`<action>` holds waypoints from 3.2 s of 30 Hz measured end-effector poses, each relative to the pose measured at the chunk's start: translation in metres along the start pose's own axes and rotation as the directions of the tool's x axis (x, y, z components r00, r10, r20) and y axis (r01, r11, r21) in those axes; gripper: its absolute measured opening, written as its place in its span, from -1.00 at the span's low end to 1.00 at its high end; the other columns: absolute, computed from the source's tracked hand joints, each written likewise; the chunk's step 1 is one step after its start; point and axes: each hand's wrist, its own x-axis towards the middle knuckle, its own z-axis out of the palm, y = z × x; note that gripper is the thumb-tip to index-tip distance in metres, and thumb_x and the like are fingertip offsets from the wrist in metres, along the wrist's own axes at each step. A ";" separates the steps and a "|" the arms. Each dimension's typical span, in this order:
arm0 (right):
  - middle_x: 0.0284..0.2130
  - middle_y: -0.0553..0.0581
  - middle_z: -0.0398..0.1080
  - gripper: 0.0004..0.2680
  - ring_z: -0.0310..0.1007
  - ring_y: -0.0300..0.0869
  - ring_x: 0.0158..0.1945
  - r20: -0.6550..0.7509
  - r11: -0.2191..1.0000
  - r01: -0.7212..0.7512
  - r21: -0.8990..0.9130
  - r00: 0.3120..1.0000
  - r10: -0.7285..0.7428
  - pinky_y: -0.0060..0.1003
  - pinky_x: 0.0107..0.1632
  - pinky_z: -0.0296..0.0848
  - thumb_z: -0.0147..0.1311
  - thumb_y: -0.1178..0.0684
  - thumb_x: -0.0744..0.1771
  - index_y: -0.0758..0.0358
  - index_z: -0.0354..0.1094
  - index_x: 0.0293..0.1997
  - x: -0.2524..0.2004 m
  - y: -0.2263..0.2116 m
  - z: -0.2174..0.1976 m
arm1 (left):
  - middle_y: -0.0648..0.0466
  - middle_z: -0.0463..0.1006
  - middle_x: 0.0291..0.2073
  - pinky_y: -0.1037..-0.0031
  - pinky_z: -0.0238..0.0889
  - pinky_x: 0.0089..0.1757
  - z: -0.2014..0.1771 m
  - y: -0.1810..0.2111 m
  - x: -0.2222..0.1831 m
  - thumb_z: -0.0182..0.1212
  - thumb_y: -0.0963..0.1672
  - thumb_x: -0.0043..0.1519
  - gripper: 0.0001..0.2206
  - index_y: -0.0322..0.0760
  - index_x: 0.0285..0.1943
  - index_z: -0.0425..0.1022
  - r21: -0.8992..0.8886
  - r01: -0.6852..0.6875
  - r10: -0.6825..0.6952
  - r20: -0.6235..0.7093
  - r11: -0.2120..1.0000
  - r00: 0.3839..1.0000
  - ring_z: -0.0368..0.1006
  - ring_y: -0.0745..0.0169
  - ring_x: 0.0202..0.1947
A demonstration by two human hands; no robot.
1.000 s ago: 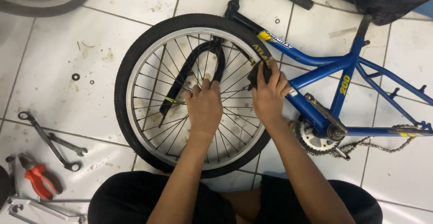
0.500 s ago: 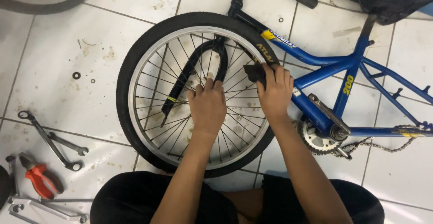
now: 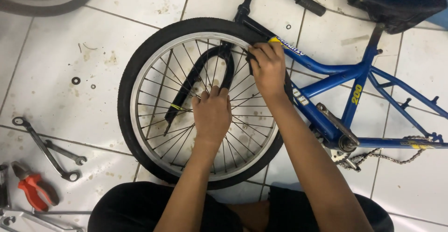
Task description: A person sitting on the floor cleans the hub and spokes of a bicycle wheel using a small tool and a cloth.
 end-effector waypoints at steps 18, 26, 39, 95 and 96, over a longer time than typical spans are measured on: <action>-0.36 0.08 0.50 -0.77 0.41 -0.04 -0.14 0.003 0.974 -0.129 -0.186 0.991 0.132 -0.22 -0.06 0.44 0.38 0.35 0.16 0.28 0.57 -0.18 -0.032 -0.012 -0.040 | 0.02 0.63 -0.26 0.24 0.21 -0.20 -0.006 0.004 0.002 0.10 -0.13 0.29 -0.79 -0.14 -0.02 0.65 0.002 0.020 -0.020 0.056 1.000 0.998 0.57 0.02 -0.24; -0.31 0.10 0.54 -0.76 0.40 -0.01 -0.09 0.104 0.988 -0.017 -0.151 0.994 0.033 -0.16 0.01 0.38 0.41 0.31 0.16 0.23 0.59 -0.17 0.008 -0.009 -0.010 | -0.02 0.63 -0.25 0.19 0.24 -0.19 0.001 -0.006 0.003 0.09 -0.12 0.29 -0.79 -0.17 -0.04 0.64 -0.084 -0.032 0.034 0.019 0.996 0.999 0.58 -0.08 -0.24; -0.40 0.13 0.50 -0.78 0.42 0.00 -0.22 0.116 0.905 -0.291 -0.312 0.933 0.340 -0.17 -0.14 0.46 0.39 0.32 0.15 0.31 0.57 -0.20 -0.120 -0.036 -0.092 | -0.01 0.63 -0.27 0.21 0.28 -0.19 0.000 -0.005 -0.001 0.10 -0.12 0.31 -0.80 -0.19 -0.05 0.65 -0.052 -0.064 0.064 -0.010 0.997 0.998 0.60 -0.03 -0.25; -0.34 0.09 0.57 -0.78 0.49 0.07 -0.13 0.070 0.960 -0.182 0.210 0.983 0.171 -0.13 -0.02 0.45 0.32 0.40 0.15 0.18 0.53 -0.30 0.046 -0.035 0.029 | -0.08 0.65 -0.10 0.22 0.22 -0.13 -0.010 -0.009 0.006 0.11 -0.31 0.15 -0.66 -0.30 0.10 0.57 -0.135 -0.064 0.087 0.173 0.989 0.981 0.57 -0.08 -0.18; -0.33 0.06 0.58 -0.78 0.50 0.02 -0.14 0.042 0.960 -0.221 0.170 0.975 0.217 -0.19 -0.03 0.45 0.32 0.39 0.16 0.16 0.54 -0.29 0.041 -0.031 0.022 | -0.09 0.66 -0.12 0.22 0.21 -0.13 -0.011 -0.009 0.005 0.10 -0.31 0.16 -0.67 -0.31 0.08 0.58 -0.150 -0.057 0.084 0.179 0.987 0.980 0.57 -0.09 -0.18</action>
